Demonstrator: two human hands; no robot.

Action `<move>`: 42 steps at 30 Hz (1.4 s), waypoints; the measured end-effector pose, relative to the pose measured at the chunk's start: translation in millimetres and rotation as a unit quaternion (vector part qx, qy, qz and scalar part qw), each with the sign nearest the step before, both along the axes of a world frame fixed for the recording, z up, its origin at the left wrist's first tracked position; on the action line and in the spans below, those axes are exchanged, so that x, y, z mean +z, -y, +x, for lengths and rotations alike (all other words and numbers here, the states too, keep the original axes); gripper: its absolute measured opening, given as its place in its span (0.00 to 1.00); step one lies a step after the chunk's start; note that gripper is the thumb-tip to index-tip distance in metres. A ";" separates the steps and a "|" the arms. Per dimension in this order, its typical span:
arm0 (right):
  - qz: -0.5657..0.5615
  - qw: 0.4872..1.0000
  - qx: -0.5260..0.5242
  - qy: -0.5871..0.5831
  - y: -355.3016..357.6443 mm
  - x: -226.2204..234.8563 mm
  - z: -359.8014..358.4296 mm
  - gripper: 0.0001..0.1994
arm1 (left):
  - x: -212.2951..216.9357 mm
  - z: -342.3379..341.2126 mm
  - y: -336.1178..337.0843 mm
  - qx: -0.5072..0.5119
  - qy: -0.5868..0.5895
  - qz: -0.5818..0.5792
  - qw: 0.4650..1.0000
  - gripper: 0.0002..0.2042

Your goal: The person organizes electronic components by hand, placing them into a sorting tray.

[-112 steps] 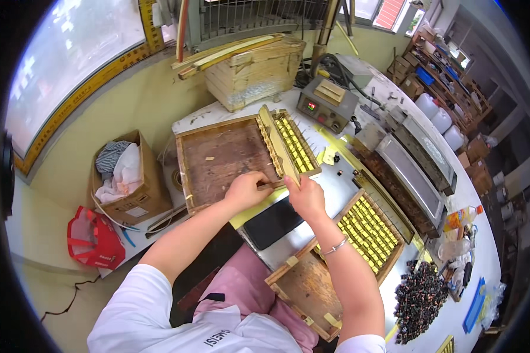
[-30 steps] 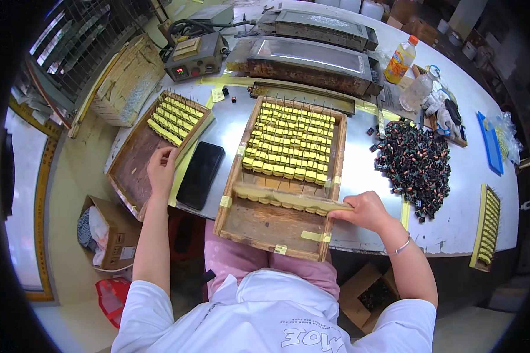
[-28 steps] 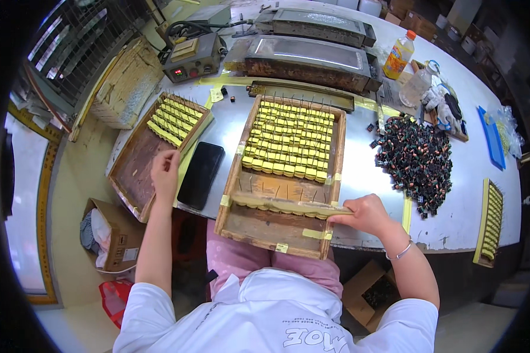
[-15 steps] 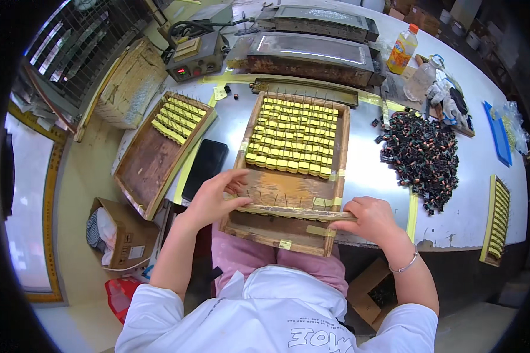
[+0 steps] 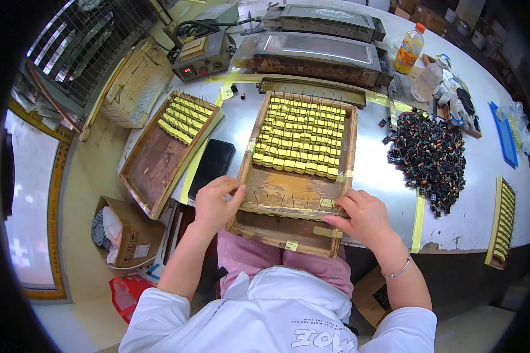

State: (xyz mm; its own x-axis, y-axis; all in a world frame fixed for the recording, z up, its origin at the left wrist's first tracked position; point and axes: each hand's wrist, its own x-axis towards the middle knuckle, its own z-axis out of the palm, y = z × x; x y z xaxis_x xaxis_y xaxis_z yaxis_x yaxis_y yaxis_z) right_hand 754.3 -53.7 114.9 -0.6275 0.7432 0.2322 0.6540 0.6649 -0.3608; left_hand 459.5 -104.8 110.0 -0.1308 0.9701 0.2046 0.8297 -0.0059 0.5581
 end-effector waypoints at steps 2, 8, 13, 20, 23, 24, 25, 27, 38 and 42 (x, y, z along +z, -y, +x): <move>-0.004 1.000 -0.001 -0.002 0.1 0.3 0.2 0.17 | -0.6 0.0 1.0 -0.007 0.009 -0.001 1.000 0.06; -0.005 1.000 0.007 -0.012 0.6 1.4 1.6 0.17 | 2.1 -4.0 -3.3 -0.084 0.090 -0.043 0.991 0.07; -0.028 1.000 0.000 -0.007 3.1 3.4 3.2 0.16 | 17.7 -12.2 -22.9 -0.152 0.186 -0.201 0.950 0.07; -0.031 0.999 0.008 -0.021 -0.3 -0.4 7.4 0.16 | 12.4 -9.0 -27.1 -0.207 0.093 -0.136 0.964 0.07; -0.032 0.999 0.008 -0.023 -1.6 -1.2 8.8 0.15 | 10.7 -1.4 -23.7 -0.216 -0.008 -0.036 0.976 0.07; -0.031 0.999 0.008 -0.020 -1.9 -1.4 9.3 0.15 | 10.9 2.7 -22.6 -0.198 -0.011 -0.024 0.980 0.08; -0.031 0.999 0.008 -0.018 -2.1 -1.5 10.0 0.15 | 10.6 7.3 -21.7 -0.199 -0.011 -0.024 0.980 0.08; -0.039 0.999 0.006 -0.015 -1.8 -1.4 10.0 0.16 | 10.3 16.7 -19.8 -0.141 0.059 -0.076 0.985 0.08; -0.041 0.999 -0.002 -0.026 -2.5 3.4 16.5 0.15 | 8.2 42.3 -39.8 -0.259 0.142 -0.137 0.945 0.08; -0.069 0.997 -0.016 -0.037 -3.2 3.5 18.0 0.15 | 9.0 30.9 -39.8 -0.211 0.212 -0.219 0.929 0.06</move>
State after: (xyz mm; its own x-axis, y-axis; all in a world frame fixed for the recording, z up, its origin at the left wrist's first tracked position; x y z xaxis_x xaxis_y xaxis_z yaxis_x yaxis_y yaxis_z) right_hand 772.3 -50.5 118.5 -0.5872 0.7912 0.1712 0.6427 0.5842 -0.4956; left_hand 490.5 -65.1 119.0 0.3018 0.9314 -0.2037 0.5098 0.0229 0.8600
